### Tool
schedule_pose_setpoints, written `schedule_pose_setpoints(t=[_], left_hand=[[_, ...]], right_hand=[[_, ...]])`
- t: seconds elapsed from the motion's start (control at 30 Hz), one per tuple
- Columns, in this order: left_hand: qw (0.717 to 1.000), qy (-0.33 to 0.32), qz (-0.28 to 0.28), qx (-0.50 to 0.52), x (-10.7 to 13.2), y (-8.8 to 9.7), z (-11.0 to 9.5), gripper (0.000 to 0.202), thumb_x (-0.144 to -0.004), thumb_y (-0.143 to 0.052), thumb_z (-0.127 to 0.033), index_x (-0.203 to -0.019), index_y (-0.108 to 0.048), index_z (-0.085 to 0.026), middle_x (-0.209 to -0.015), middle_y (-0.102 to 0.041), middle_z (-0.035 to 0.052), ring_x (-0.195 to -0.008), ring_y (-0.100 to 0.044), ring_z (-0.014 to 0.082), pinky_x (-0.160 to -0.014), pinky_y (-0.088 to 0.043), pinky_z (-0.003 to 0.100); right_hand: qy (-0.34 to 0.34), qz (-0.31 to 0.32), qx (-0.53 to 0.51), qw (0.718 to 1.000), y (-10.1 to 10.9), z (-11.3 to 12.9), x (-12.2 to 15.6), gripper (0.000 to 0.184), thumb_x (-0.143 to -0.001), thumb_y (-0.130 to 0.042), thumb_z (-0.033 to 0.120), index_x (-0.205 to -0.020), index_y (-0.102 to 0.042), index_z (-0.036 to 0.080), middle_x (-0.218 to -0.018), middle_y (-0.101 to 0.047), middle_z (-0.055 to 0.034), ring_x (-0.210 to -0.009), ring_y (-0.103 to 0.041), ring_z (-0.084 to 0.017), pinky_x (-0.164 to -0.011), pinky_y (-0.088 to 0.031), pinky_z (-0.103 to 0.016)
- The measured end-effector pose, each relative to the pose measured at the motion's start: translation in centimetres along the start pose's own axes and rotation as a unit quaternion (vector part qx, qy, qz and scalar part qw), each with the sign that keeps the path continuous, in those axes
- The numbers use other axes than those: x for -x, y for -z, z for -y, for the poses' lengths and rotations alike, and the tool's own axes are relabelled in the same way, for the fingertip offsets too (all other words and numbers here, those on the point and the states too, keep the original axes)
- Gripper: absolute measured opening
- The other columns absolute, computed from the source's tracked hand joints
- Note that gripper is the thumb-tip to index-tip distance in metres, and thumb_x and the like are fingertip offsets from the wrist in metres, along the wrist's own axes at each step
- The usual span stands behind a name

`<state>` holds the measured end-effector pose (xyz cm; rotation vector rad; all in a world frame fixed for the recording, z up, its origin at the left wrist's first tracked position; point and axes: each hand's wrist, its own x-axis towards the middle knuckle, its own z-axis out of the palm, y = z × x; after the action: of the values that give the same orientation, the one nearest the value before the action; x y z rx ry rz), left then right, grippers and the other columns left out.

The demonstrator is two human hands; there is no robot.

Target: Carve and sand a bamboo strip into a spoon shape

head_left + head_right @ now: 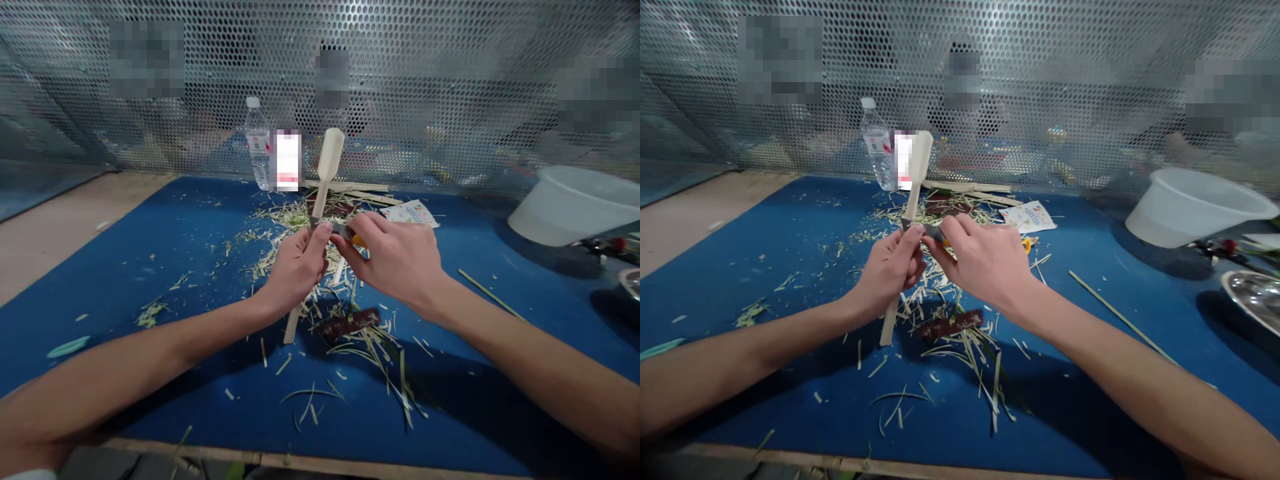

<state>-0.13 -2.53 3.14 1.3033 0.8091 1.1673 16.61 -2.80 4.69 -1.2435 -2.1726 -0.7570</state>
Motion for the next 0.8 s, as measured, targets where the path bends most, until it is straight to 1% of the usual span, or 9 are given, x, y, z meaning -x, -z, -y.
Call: schedule_pose_setpoints(t=[0.1,0.17,0.23,0.4,0.5,0.67,0.8], left_hand=[[1.0,-0.015,0.013,-0.005,-0.1,0.3,0.0,0.033,-0.095,-0.058,-0.044,-0.073,-0.045,-0.023,-0.044,-0.033,-0.012,-0.034,-0.03,0.0044,-0.034,-0.024,0.021],[0.999,-0.031,0.017,-0.025,-0.2,0.5,-0.1,0.035,-0.094,-0.06,-0.043,-0.071,-0.043,-0.023,-0.044,-0.033,-0.0115,-0.035,-0.031,0.0045,-0.035,-0.024,0.021],[0.998,-0.044,0.019,-0.045,-0.1,0.5,-0.3,0.038,-0.093,-0.062,-0.043,-0.068,-0.04,-0.024,-0.044,-0.034,-0.0109,-0.035,-0.032,0.0045,-0.036,-0.025,0.022],[0.998,-0.042,0.013,-0.044,0.0,0.4,-0.4,0.035,-0.094,-0.06,-0.042,-0.07,-0.042,-0.024,-0.046,-0.033,-0.0111,-0.036,-0.029,0.0048,-0.036,-0.024,0.024],[0.998,-0.039,0.004,-0.048,0.0,0.3,-0.3,0.035,-0.094,-0.059,-0.041,-0.07,-0.041,-0.024,-0.047,-0.033,-0.0109,-0.036,-0.028,0.0048,-0.036,-0.023,0.025],[0.997,-0.042,-0.009,-0.065,-0.1,0.4,-0.3,0.033,-0.096,-0.056,-0.039,-0.07,-0.042,-0.023,-0.047,-0.035,-0.01,-0.038,-0.032,0.0053,-0.038,-0.024,0.025],[0.996,-0.043,-0.024,-0.068,-0.1,0.4,-0.2,0.033,-0.096,-0.057,-0.038,-0.071,-0.043,-0.023,-0.047,-0.033,-0.0102,-0.039,-0.029,0.0054,-0.039,-0.024,0.025]], right_hand=[[0.036,0.015,0.008,0.999,0.6,-1.0,-0.5,0.039,-0.1,-0.041,0.046,-0.084,-0.063,0.019,-0.071,-0.067,-0.0014,-0.051,-0.049,-0.011,-0.052,-0.018,-0.029],[0.058,0.019,0.016,0.998,1.1,-1.6,-0.7,0.042,-0.1,-0.04,0.049,-0.083,-0.063,0.019,-0.069,-0.066,-0.0014,-0.05,-0.048,-0.011,-0.053,-0.019,-0.029],[0.067,0.015,0.024,0.997,1.6,-1.9,-0.8,0.044,-0.101,-0.04,0.051,-0.082,-0.063,0.019,-0.069,-0.066,-0.0017,-0.05,-0.048,-0.011,-0.053,-0.02,-0.029],[0.059,0.004,0.037,0.998,1.8,-1.6,-0.5,0.046,-0.101,-0.038,0.051,-0.08,-0.063,0.019,-0.068,-0.066,-0.0021,-0.05,-0.049,-0.011,-0.053,-0.02,-0.03],[0.046,0.003,0.035,0.998,1.5,-1.2,-0.3,0.042,-0.101,-0.04,0.048,-0.083,-0.063,0.019,-0.071,-0.068,-0.0024,-0.051,-0.05,-0.011,-0.053,-0.021,-0.03],[0.021,-0.001,0.022,1.0,1.0,-0.4,0.1,0.038,-0.101,-0.042,0.046,-0.084,-0.063,0.019,-0.071,-0.067,-0.0029,-0.053,-0.051,-0.012,-0.052,-0.02,-0.03],[0.0,-0.005,0.009,1.0,0.6,0.1,0.3,0.038,-0.101,-0.042,0.046,-0.084,-0.062,0.019,-0.074,-0.069,-0.003,-0.053,-0.051,-0.012,-0.052,-0.02,-0.03]])
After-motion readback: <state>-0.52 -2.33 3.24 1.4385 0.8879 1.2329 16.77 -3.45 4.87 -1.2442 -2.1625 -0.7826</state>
